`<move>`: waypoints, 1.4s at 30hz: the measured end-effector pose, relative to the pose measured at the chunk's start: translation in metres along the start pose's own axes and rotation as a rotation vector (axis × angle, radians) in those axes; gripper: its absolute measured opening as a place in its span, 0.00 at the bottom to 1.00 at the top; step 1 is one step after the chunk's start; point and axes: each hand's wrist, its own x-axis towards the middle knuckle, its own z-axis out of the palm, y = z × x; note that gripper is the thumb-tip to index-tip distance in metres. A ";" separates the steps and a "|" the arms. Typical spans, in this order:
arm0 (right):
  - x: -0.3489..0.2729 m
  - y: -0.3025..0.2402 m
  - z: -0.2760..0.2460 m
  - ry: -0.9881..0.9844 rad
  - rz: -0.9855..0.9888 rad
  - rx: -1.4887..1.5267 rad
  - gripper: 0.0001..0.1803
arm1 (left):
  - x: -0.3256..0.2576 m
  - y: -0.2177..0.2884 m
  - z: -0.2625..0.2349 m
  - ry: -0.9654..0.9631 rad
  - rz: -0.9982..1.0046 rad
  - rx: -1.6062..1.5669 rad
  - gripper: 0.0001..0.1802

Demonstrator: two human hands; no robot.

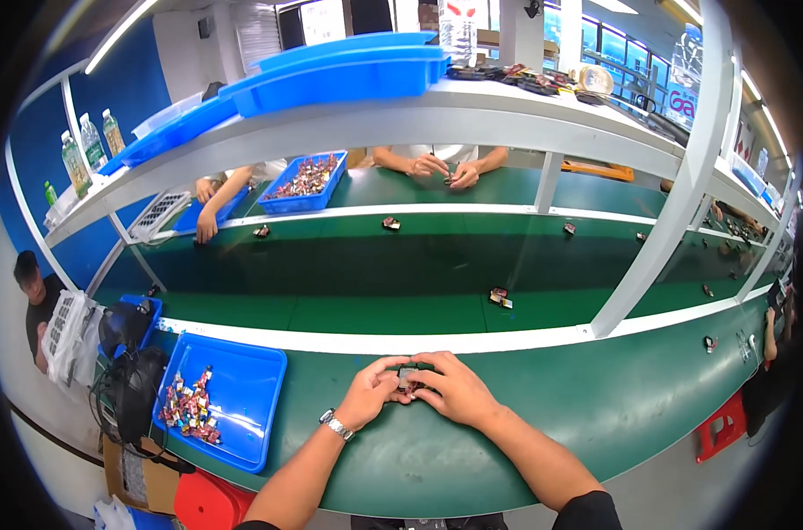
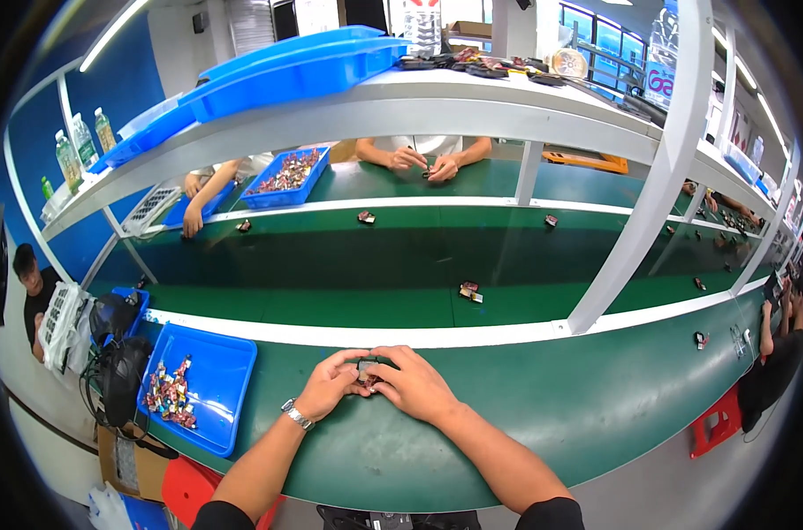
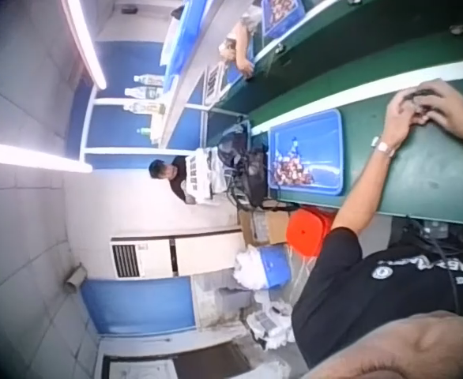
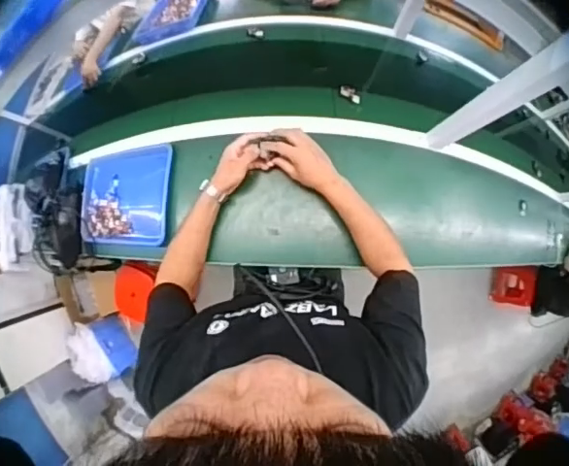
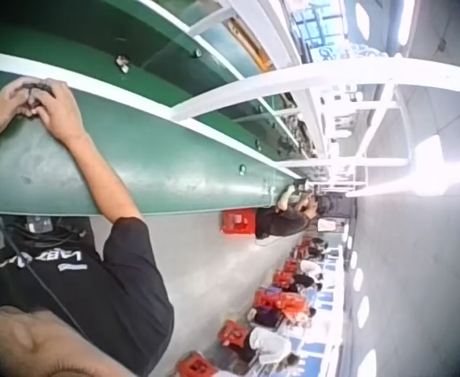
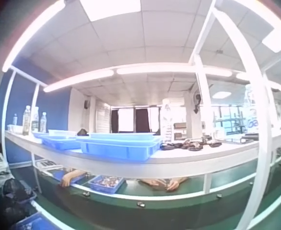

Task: Assembling small electronic components at a factory production line workstation.

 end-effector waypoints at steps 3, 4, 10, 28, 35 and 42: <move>0.001 0.001 0.001 -0.007 0.011 0.062 0.11 | -0.003 0.000 -0.003 -0.048 0.018 0.029 0.20; 0.000 0.000 0.002 -0.003 0.032 0.094 0.11 | -0.002 -0.001 -0.003 -0.058 0.018 0.034 0.19; 0.000 0.006 0.011 0.029 -0.030 0.101 0.09 | -0.003 -0.005 -0.004 -0.079 0.014 0.019 0.19; 0.000 -0.002 0.010 -0.009 0.124 0.321 0.07 | -0.005 -0.002 -0.008 -0.197 0.017 0.081 0.19; -0.005 -0.002 0.016 0.108 0.135 0.272 0.07 | -0.002 -0.006 -0.008 -0.190 0.021 0.047 0.19; -0.004 -0.004 0.026 0.191 0.114 0.162 0.08 | -0.001 -0.008 -0.009 -0.172 0.042 0.013 0.18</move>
